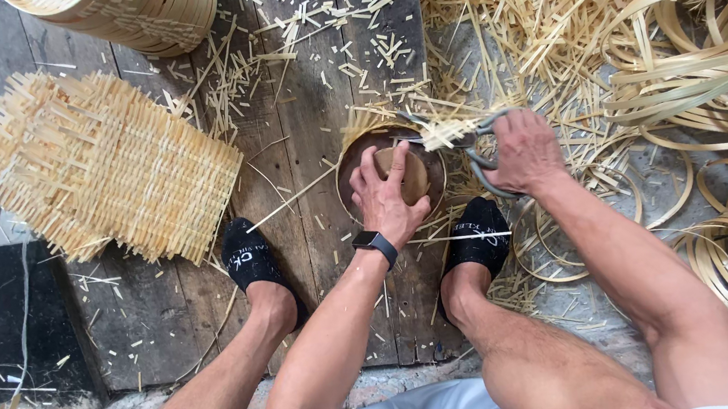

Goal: The person sits on the floor assembling round woven bamboo sieve lids. They lay a square woven bamboo mat over a round wooden mold, bend a thin bamboo strip into a ring, press the ring around the mat's edge, tuck the protruding mat ends under the ring, and trim the excess ends with scissors, stacking finished sieves nearby.

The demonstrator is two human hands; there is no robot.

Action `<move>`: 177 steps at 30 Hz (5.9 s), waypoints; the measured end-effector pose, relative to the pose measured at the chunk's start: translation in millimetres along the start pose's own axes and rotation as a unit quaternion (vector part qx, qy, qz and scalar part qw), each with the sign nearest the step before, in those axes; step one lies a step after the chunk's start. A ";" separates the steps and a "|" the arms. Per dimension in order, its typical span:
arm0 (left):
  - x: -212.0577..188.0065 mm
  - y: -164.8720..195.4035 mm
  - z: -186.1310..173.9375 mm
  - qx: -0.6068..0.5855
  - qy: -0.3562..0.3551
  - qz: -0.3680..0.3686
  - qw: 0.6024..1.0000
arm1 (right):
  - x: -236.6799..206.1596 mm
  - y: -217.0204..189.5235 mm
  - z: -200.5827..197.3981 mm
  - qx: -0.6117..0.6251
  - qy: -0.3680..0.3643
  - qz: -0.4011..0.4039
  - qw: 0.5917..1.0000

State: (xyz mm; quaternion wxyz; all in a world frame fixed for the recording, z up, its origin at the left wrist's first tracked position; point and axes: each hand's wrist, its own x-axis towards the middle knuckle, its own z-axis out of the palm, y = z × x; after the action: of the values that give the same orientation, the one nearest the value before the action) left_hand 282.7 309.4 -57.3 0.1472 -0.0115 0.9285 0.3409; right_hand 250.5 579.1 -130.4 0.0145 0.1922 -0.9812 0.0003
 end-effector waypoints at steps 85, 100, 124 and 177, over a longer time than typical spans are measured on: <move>24.7 -130.9 -1.4 -0.514 0.014 -0.385 0.767 | 6.8 -61.5 32.1 0.709 -0.226 0.413 0.526; -11.7 -106.5 39.3 -0.654 0.026 -0.365 0.662 | 0.4 -95.9 17.1 0.738 -0.177 0.429 0.489; 0.9 7.9 -70.7 -0.334 0.139 -0.029 0.932 | 52.2 -142.9 -98.3 0.556 -0.102 0.321 0.760; 239.1 -107.5 -355.6 0.256 0.162 0.065 0.951 | -83.2 -103.2 20.6 0.902 -0.131 0.271 0.310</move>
State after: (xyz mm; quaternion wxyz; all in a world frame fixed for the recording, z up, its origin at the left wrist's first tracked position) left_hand -27.3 19.5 65.4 -0.0295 0.0322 0.9946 0.0944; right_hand 365.8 514.8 -153.9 -0.2979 -0.1934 -0.3577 0.8636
